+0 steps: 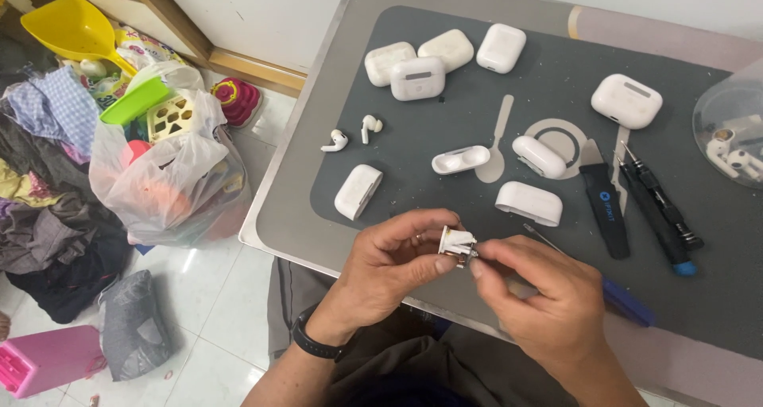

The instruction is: Disassembling and reassembling AirPods charging cases, handling internal circuitry and plastic shells using prying tools.

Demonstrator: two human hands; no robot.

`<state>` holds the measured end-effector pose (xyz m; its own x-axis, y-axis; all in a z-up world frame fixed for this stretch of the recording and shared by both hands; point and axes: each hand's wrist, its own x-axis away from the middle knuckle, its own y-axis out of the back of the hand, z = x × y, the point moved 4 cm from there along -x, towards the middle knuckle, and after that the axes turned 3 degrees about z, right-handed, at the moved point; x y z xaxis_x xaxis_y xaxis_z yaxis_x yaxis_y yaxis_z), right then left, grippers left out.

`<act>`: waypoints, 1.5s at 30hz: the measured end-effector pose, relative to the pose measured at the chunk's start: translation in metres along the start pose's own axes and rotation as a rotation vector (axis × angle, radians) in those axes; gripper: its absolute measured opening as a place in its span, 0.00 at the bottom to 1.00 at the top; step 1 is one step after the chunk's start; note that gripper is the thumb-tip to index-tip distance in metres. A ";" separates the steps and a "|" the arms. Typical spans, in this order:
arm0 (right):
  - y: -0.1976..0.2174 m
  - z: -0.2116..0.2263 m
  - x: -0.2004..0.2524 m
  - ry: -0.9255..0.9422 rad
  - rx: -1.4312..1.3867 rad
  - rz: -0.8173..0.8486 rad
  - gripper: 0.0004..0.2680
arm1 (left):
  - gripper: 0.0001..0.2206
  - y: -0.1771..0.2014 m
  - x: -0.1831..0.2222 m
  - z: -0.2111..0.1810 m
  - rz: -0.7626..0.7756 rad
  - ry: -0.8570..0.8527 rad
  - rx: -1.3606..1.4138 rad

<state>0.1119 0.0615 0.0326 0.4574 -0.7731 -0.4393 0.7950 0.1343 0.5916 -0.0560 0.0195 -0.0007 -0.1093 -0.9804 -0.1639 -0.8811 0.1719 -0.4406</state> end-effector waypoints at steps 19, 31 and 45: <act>0.001 -0.041 0.017 -0.682 -0.441 0.055 0.03 | 0.20 0.018 -0.015 0.011 -0.157 0.172 -0.060; -0.007 -0.043 0.022 -0.818 -0.673 -0.092 0.05 | 0.15 -0.003 -0.010 0.001 -0.324 -0.051 -0.800; -0.002 -0.035 0.034 -0.724 -0.714 -0.093 0.03 | 0.10 -0.018 -0.007 -0.009 -0.522 -0.282 -1.503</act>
<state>0.1396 0.0561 -0.0070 0.2193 -0.9567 0.1916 0.9753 0.2098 -0.0689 -0.0434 0.0223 0.0161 0.2656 -0.8215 -0.5047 -0.4423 -0.5689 0.6933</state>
